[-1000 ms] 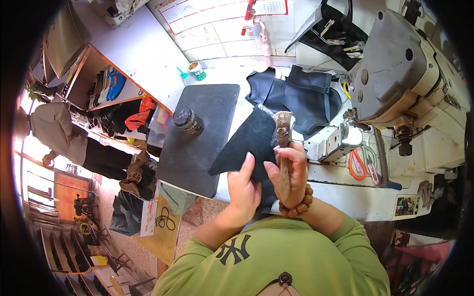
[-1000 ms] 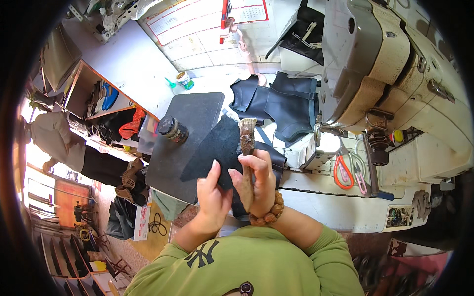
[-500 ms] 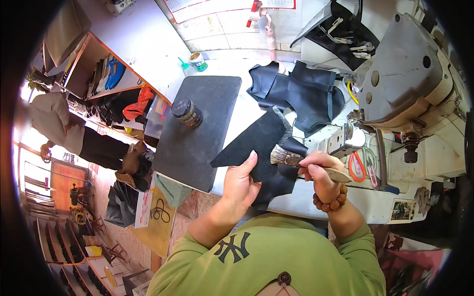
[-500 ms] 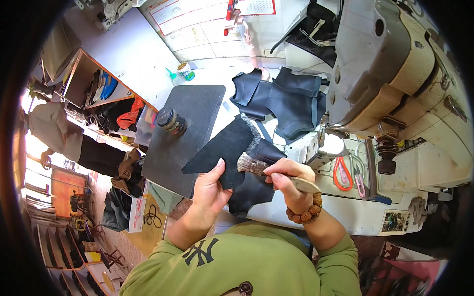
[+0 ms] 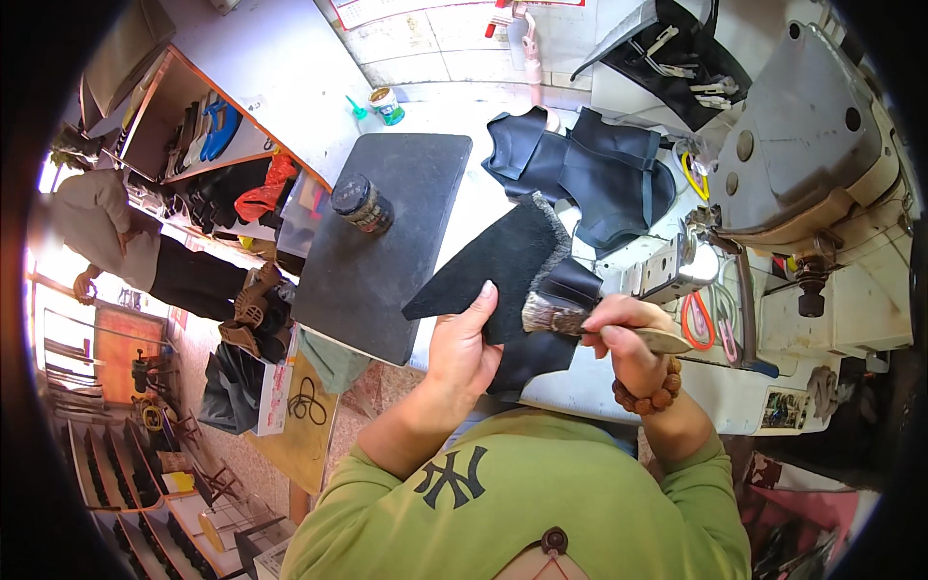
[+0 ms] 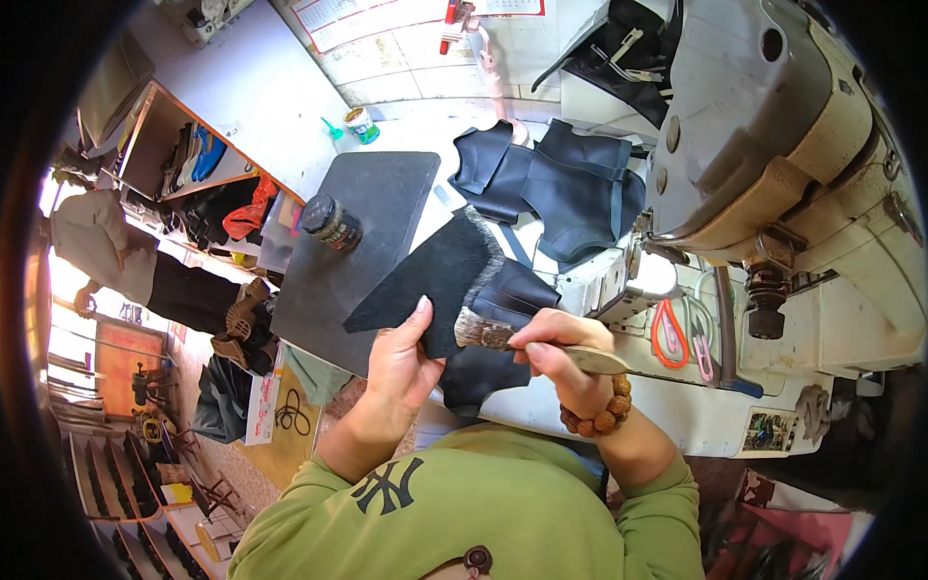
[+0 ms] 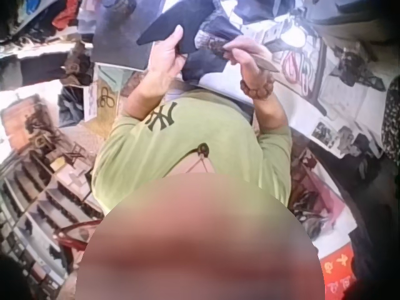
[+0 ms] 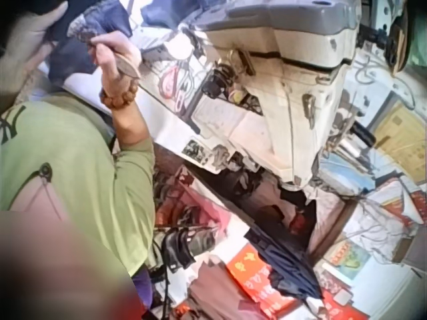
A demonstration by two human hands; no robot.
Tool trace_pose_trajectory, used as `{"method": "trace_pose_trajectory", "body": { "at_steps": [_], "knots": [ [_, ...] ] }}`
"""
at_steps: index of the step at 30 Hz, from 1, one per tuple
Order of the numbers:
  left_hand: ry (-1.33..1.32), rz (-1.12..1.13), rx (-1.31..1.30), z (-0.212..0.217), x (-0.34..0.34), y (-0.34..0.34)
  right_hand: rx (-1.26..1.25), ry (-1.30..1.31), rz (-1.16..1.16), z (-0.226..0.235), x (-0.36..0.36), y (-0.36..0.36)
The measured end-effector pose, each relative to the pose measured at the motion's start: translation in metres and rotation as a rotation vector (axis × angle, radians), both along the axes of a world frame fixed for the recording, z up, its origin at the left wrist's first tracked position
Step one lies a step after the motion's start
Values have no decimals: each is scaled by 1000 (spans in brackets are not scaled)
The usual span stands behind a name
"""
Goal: The person applies glue to the edges of black leather pieces using a brush. They repeatedly dip the brush into a jar of adhesive and spread it along the seams of several leather parts on a workbench.
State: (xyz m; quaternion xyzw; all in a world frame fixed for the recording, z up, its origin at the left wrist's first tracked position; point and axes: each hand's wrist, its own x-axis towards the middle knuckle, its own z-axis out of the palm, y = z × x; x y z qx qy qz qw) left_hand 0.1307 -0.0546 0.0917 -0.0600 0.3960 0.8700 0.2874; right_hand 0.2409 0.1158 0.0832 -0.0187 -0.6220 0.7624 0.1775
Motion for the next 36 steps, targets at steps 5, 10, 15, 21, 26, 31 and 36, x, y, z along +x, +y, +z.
{"method": "trace_pose_trajectory", "body": {
  "at_steps": [5,10,15,21,26,31,36],
  "knots": [
    [60,96,36,8,-6,-7,11,-60,-123,-2,0,10],
    [85,54,10,11,-3,2,-101,158,-22,-3,3,-6],
    [15,11,5,11,-1,2,-59,92,-7,-2,-3,-13],
    [94,-221,-263,1,-16,-22,24,-2,-20,2,-4,-1],
    [113,-165,-298,-16,-20,-22,90,-66,-84,7,-4,2],
    [37,-94,-328,-21,-17,-14,-64,-4,-101,8,-4,3],
    [41,-144,-219,-10,-19,-15,-7,-115,14,1,-12,9]
  ]
}}
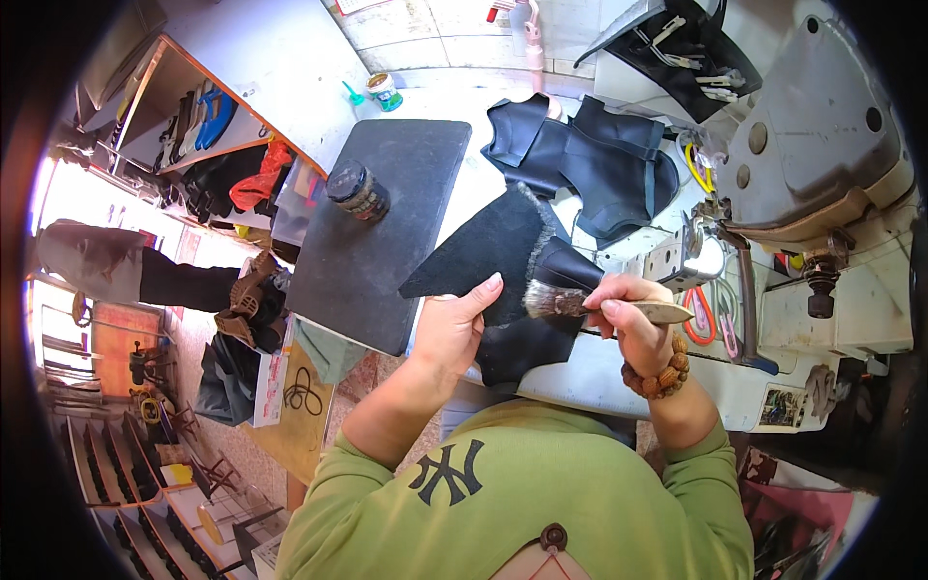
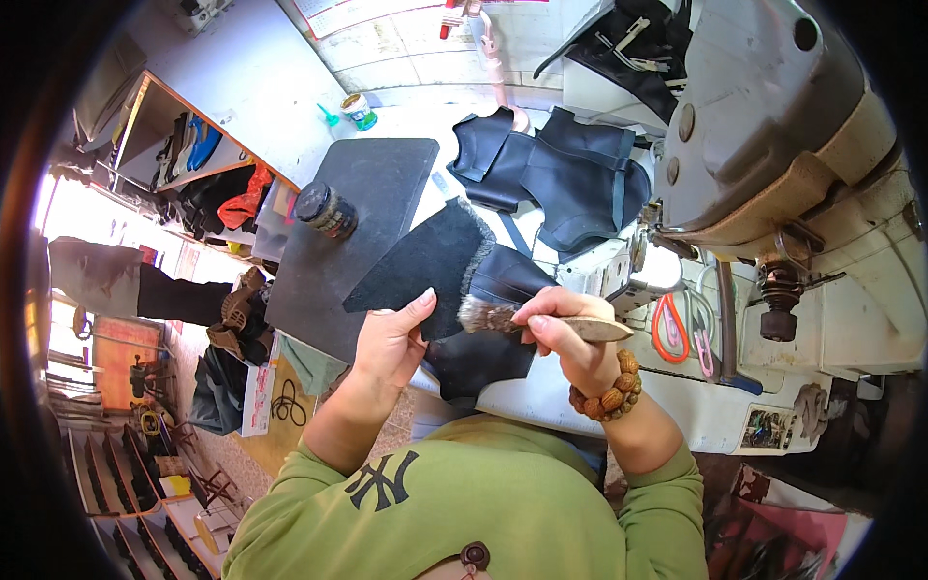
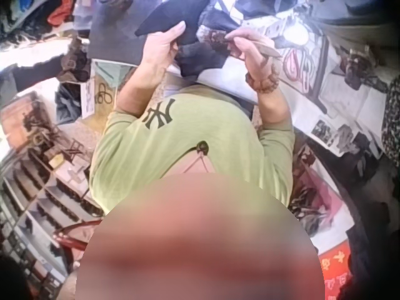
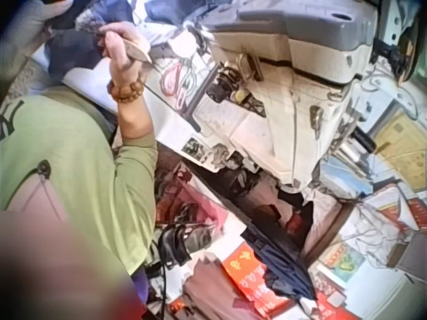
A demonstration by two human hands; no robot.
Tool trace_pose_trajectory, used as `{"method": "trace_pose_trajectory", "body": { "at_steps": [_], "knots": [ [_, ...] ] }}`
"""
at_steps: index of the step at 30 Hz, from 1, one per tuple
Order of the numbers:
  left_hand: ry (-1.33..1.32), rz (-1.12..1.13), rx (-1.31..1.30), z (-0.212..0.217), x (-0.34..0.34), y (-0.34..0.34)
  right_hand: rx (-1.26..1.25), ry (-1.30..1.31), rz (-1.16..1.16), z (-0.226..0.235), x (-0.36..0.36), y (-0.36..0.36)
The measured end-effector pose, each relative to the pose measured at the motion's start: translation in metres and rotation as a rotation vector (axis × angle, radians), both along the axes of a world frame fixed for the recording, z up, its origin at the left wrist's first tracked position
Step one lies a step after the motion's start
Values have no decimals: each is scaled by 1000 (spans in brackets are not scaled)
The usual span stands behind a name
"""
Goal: The person applies glue to the edges of black leather pieces using a brush. They repeatedly dip the brush into a jar of adhesive and spread it along the seams of several leather parts on a workbench.
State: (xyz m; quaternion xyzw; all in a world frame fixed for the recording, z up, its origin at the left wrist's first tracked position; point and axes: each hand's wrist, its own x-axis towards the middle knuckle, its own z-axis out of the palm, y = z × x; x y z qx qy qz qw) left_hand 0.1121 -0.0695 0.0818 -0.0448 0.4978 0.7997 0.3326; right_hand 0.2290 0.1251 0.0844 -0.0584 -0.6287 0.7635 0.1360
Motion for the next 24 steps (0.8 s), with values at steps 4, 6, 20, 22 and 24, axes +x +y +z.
{"method": "trace_pose_trajectory", "body": {
  "at_steps": [4,6,20,22,24],
  "knots": [
    [167,118,220,8,-2,0,71,70,-233,-1,0,4],
    [76,194,100,7,-2,7,-42,138,-264,-3,5,-9],
    [-310,137,151,-14,8,14,430,301,-256,-32,-3,-29],
    [-310,199,216,-12,9,16,388,184,-280,-31,2,-25],
    [-112,251,327,-11,5,13,266,58,-350,-27,4,-22]
  ]
}}
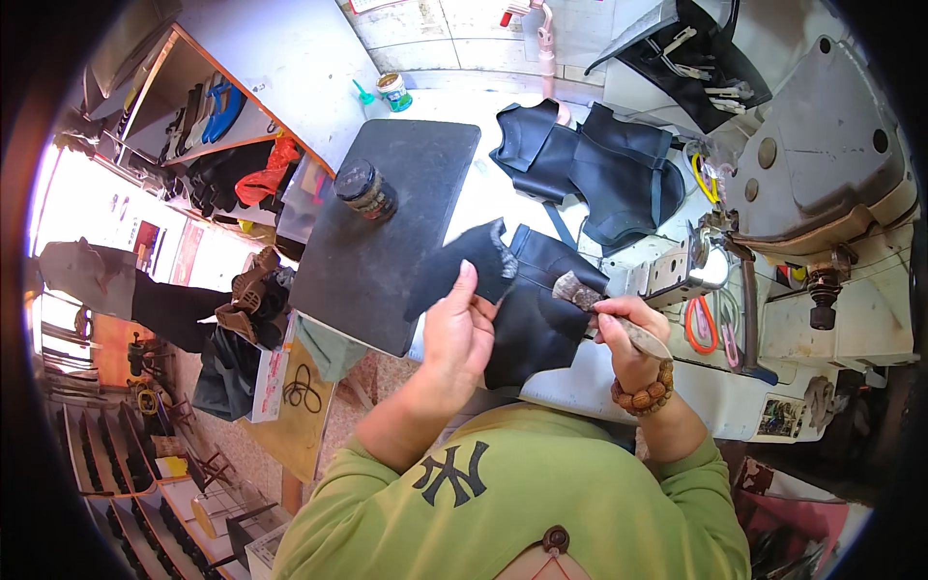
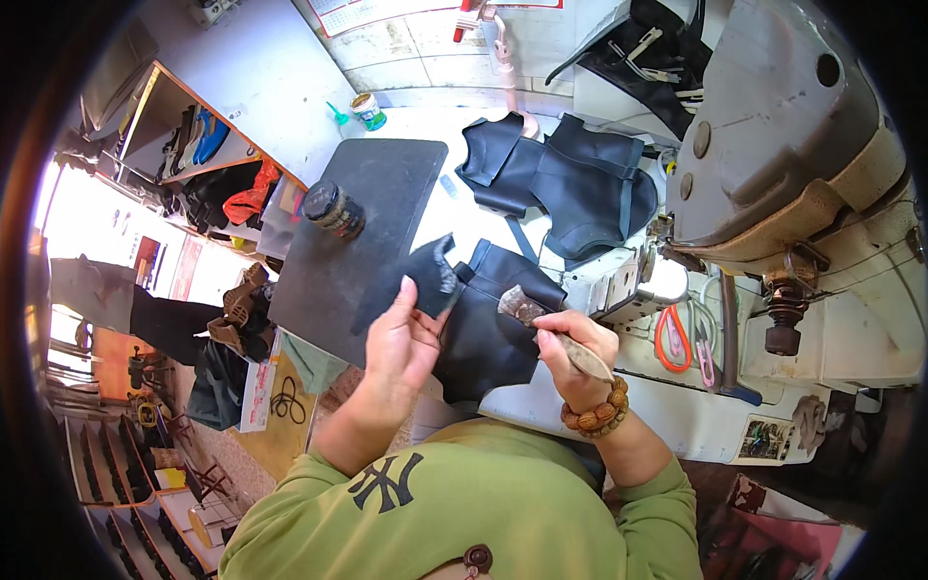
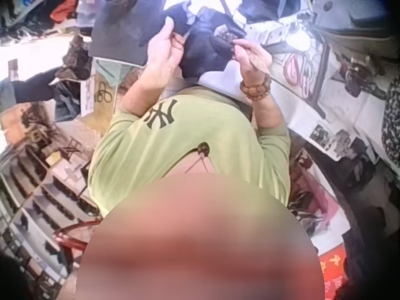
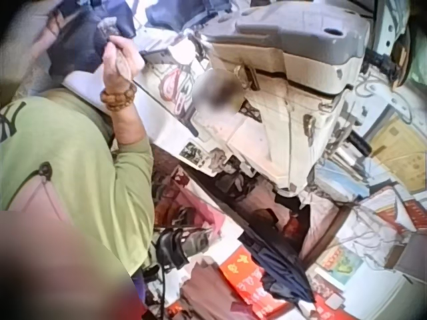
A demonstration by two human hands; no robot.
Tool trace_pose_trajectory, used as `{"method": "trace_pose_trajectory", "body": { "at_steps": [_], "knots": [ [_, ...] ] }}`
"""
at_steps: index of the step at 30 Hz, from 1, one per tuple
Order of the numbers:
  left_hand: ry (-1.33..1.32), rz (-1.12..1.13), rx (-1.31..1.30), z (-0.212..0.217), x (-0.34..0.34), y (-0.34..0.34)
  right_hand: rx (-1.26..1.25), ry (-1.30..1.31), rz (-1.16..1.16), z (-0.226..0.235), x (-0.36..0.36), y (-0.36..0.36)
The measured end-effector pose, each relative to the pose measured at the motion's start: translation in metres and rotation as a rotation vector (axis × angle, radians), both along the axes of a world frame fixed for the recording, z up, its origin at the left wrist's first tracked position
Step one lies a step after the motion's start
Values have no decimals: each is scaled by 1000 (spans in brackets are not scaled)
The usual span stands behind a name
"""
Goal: The person applies glue to the edges of black leather pieces using a brush. They repeatedly dip the brush into a jar of adhesive and spread it along the seams of several leather parts on a workbench.
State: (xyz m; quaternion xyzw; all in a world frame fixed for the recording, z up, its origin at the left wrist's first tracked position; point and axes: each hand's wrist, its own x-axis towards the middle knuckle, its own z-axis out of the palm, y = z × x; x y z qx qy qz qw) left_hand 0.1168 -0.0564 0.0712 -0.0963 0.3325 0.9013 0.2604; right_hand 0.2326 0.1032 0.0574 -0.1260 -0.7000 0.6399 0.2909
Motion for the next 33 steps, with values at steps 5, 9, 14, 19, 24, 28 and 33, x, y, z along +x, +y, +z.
{"method": "trace_pose_trajectory", "body": {
  "at_steps": [5,9,14,19,24,28,33],
  "knots": [
    [-74,-39,-94,-5,-3,1,148,221,192,9,2,-16],
    [-137,-71,-99,-8,-4,-1,371,285,178,3,-10,-17],
    [-10,49,-72,-14,-6,-3,325,188,35,5,-1,-4],
    [-30,-112,153,-21,-10,-3,484,350,141,6,-8,-22],
    [-57,9,8,-18,-5,-3,513,309,89,6,-13,-12],
    [-80,30,-50,-18,-7,-2,530,397,110,10,-8,-15],
    [-129,-28,-65,-20,-7,-2,513,355,141,4,-16,-27]
  ]
}}
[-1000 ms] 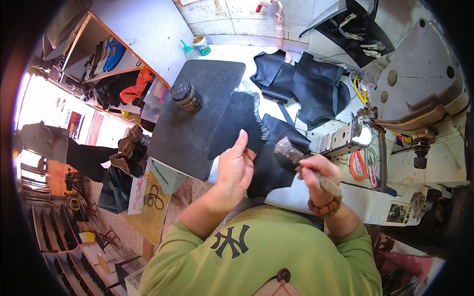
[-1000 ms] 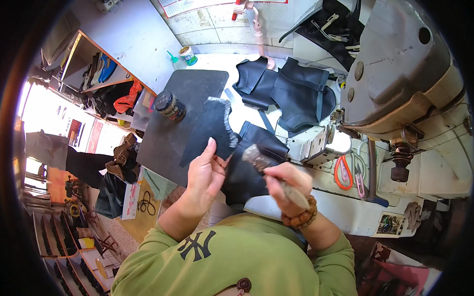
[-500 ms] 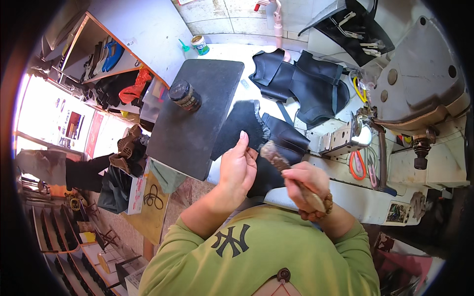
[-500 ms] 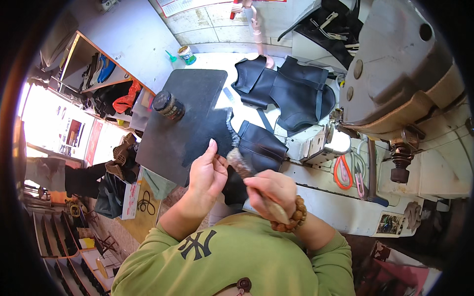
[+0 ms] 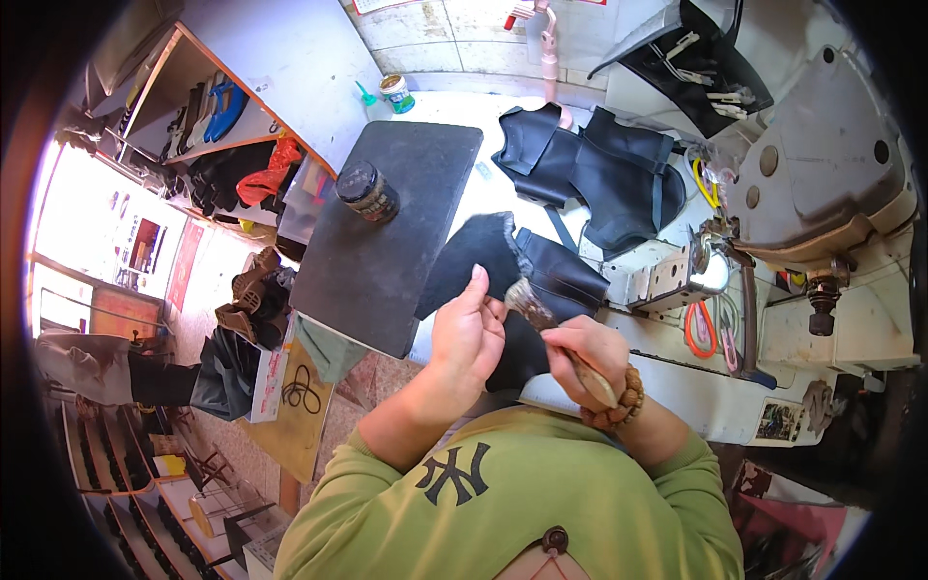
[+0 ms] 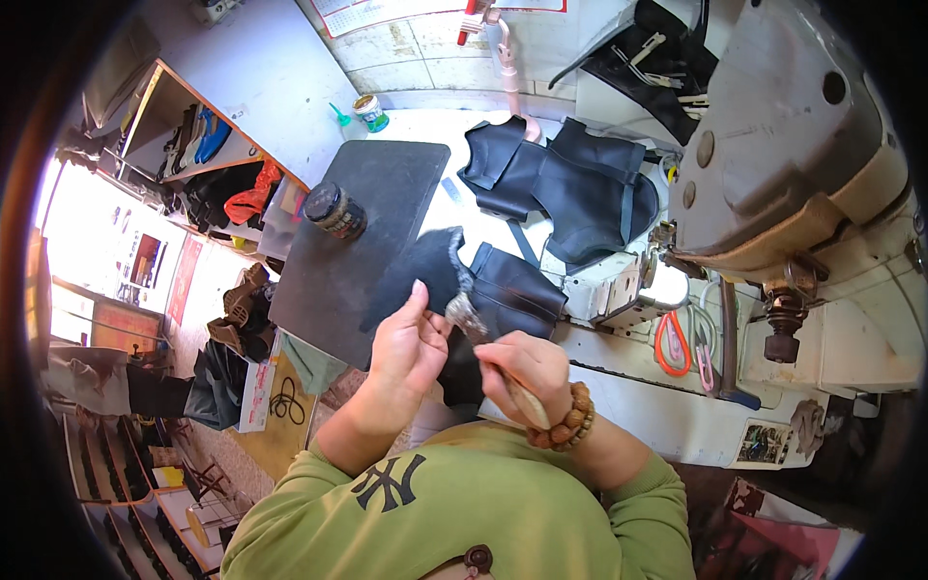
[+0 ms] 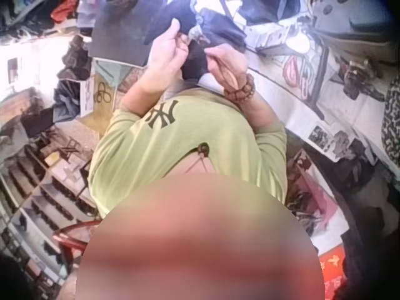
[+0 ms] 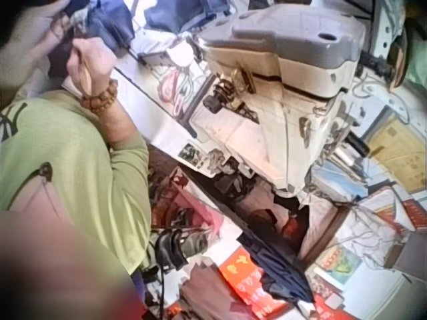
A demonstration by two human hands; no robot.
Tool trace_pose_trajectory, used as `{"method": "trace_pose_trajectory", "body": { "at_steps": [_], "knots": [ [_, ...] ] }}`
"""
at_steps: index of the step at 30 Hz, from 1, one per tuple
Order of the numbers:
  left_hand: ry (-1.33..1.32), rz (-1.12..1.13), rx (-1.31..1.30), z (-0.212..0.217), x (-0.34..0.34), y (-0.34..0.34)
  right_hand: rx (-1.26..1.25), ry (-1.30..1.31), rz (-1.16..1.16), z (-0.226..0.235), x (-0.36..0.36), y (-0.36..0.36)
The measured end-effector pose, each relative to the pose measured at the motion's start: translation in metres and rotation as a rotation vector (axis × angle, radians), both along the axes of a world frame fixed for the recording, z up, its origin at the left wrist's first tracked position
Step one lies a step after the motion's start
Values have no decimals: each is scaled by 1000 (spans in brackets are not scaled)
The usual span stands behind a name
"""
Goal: The person applies glue to the edges of black leather pieces using a brush. They repeatedly dip the brush into a jar of adhesive and spread it along the seams of several leather parts on a workbench.
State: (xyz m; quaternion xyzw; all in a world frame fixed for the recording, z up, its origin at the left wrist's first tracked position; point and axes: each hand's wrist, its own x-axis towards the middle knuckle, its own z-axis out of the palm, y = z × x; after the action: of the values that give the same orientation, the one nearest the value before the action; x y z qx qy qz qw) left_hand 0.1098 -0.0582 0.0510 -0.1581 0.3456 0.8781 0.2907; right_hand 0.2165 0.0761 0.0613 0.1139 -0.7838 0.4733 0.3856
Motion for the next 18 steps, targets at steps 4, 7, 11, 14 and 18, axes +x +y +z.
{"method": "trace_pose_trajectory", "body": {
  "at_steps": [4,7,11,14,18],
  "knots": [
    [85,145,5,7,1,0,-52,-138,-83,-6,10,18],
    [30,103,-10,13,-1,1,-200,-163,-75,-7,19,19],
    [63,67,29,16,2,7,-106,-149,45,5,22,19],
    [57,78,8,15,4,7,-38,-180,146,19,20,22],
    [45,52,-5,13,5,3,58,-172,199,26,11,21]
  ]
}}
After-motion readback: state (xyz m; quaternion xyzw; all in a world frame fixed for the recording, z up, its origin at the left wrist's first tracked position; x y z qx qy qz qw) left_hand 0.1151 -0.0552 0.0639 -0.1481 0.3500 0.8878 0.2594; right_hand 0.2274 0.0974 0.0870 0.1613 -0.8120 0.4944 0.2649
